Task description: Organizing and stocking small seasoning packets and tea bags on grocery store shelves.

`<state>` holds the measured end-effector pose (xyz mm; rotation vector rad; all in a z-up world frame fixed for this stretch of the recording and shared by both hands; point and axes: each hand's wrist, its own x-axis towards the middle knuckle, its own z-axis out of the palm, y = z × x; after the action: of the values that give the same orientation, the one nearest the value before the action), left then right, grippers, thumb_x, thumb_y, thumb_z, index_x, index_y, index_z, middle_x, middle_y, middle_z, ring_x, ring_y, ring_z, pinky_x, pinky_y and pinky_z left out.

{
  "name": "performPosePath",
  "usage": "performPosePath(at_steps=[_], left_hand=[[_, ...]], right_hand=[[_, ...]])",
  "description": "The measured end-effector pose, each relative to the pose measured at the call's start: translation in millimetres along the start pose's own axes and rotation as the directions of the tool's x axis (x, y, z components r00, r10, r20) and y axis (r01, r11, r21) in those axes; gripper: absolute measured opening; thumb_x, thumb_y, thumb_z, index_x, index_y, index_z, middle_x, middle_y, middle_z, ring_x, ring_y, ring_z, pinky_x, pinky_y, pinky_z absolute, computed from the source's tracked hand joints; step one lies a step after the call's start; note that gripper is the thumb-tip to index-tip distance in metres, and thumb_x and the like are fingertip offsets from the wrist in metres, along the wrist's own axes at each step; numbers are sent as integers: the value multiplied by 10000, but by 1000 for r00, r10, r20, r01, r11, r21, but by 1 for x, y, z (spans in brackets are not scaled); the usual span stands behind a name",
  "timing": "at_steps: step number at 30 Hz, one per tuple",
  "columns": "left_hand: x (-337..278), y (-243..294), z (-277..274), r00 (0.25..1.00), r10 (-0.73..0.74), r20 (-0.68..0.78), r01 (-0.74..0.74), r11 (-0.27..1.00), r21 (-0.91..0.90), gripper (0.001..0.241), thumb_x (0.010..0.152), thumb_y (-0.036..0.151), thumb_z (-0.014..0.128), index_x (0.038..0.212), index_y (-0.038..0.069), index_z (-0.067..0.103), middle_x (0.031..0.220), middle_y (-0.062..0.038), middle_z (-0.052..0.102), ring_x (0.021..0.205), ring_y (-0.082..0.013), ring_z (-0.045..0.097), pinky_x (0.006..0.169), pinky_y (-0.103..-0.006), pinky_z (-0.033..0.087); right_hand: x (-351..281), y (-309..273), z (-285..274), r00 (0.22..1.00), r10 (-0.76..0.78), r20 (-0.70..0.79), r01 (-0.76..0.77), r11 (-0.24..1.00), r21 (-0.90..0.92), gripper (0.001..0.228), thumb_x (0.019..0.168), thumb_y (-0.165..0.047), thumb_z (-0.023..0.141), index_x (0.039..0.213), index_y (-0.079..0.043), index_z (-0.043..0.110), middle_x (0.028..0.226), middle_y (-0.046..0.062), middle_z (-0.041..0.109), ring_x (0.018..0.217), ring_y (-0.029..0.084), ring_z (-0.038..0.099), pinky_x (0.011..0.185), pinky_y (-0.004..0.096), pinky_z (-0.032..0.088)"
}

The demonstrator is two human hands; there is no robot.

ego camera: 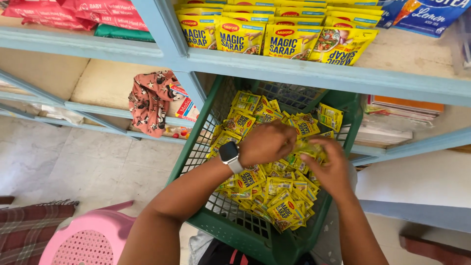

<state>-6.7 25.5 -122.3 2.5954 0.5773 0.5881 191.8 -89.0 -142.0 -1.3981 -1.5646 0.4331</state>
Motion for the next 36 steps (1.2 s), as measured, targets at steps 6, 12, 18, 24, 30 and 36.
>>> performPosePath(at_steps=[6, 12, 18, 24, 30, 36], left_hand=[[-8, 31, -41, 851, 374, -368, -288, 919, 268, 153, 951, 191, 717, 1068, 98, 686, 1164, -33, 711, 1021, -221, 667, 835, -354, 544], [-8, 42, -47, 776, 555, -300, -454, 821, 347, 234, 927, 232, 821, 1094, 128, 695, 1205, -14, 673, 1052, -207, 650, 833, -357, 524], [12, 60, -95, 812, 59, -581, -230, 947, -225, 365, 938, 123, 790, 1248, 65, 605, 1286, -86, 681, 1122, -257, 718, 950, -370, 603], [51, 51, -143, 714, 126, -688, -242, 968, -73, 339, 1016, 63, 756, 1312, 101, 594, 1181, -63, 736, 984, -198, 782, 828, -286, 633], [66, 36, -142, 698, 201, -687, -160, 979, 123, 337, 996, 72, 728, 1301, 127, 597, 1122, -72, 735, 990, -269, 744, 840, -387, 592], [66, 34, -142, 696, 246, -674, -151, 969, 198, 343, 995, 44, 692, 1308, 132, 584, 1105, -74, 731, 997, -302, 730, 818, -401, 583]], right_hand=[[-7, 14, -16, 914, 399, 71, -299, 546, 783, 395, 993, -280, 609, 1301, -32, 625, 1210, 93, 683, 1096, 176, 662, 895, 342, 573], [2, -12, -21, 936, 339, -98, -281, 883, 376, 256, 995, -60, 752, 1220, 57, 713, 1019, 97, 699, 849, 135, 592, 725, 249, 469], [56, -71, -48, 983, -138, -123, 160, 969, 187, 195, 946, 34, 778, 1131, 23, 720, 1044, 82, 704, 916, 120, 645, 842, 235, 520], [128, -132, -69, 894, -412, -177, 384, 907, -171, 123, 1069, 117, 763, 1177, 62, 738, 1100, 119, 732, 953, 163, 719, 830, 262, 597], [157, -119, -55, 913, -352, -205, 352, 935, -35, 213, 1021, 111, 741, 1214, 60, 668, 1184, 140, 710, 1036, 181, 748, 861, 267, 631], [155, -110, -52, 897, -401, -188, 393, 916, -80, 138, 1081, 109, 749, 1181, 76, 659, 1156, 142, 723, 1008, 181, 761, 867, 260, 634]])
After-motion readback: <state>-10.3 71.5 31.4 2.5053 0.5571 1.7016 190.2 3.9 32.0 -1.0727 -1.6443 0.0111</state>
